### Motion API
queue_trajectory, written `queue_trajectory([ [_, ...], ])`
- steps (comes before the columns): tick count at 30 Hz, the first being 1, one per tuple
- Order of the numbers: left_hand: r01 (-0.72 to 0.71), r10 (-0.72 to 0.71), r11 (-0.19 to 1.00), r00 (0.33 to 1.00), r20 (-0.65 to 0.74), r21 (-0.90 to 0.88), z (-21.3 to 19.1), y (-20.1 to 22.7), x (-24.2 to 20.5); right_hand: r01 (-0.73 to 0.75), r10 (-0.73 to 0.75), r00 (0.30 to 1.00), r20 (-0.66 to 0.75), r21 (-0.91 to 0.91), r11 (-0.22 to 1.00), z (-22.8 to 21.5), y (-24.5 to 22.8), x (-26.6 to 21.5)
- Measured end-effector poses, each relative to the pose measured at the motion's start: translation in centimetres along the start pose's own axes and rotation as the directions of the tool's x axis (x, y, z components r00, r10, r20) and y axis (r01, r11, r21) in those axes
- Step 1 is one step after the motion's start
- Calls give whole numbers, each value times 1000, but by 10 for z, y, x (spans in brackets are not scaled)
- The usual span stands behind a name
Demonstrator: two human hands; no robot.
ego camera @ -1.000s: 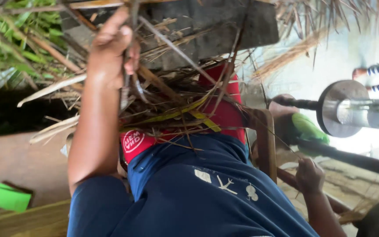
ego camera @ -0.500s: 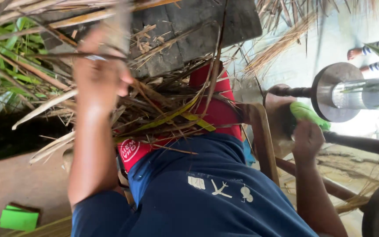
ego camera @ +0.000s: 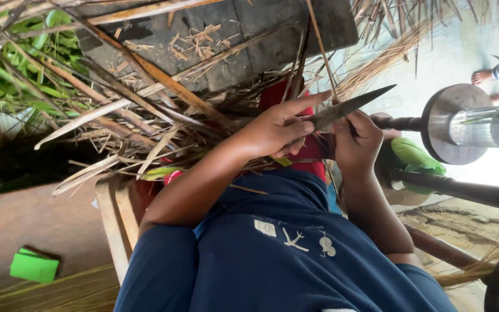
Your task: Stripping leaves and outer layers from palm frond midribs using a knife
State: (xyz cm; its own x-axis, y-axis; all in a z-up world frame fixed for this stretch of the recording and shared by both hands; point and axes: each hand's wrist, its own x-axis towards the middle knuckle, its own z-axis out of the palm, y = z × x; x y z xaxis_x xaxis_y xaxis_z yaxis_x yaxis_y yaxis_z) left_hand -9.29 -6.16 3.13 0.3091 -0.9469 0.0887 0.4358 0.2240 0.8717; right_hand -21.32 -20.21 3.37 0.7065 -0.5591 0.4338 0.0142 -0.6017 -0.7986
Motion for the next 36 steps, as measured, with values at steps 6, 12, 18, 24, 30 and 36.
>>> queue_trajectory([
  [6, -8, 14, 988, 999, 36, -153, -4, -10, -6, 60, -64, 997, 47, 74, 995, 10, -1, 3],
  [12, -24, 46, 945, 997, 59, -327, -6, -26, -6, 224, -220, 974, 46, -104, 969, 11, -11, 5],
  [18, -50, 80, 901, 995, 52, -431, -4, -40, -4, 196, -192, 977, 89, -43, 980, 7, -13, 4],
  [24, -126, 141, 909, 990, 9, -397, -3, -41, -9, -381, 268, 920, 285, 502, 776, 7, -27, 4],
  [30, -196, 185, 917, 981, -66, -346, -3, -27, -7, -25, 20, 987, 160, 30, 999, 4, -28, 1],
  [36, -243, 210, 917, 968, -136, -315, -5, -30, -8, 148, -139, 976, 167, -40, 988, 5, -38, 1],
])
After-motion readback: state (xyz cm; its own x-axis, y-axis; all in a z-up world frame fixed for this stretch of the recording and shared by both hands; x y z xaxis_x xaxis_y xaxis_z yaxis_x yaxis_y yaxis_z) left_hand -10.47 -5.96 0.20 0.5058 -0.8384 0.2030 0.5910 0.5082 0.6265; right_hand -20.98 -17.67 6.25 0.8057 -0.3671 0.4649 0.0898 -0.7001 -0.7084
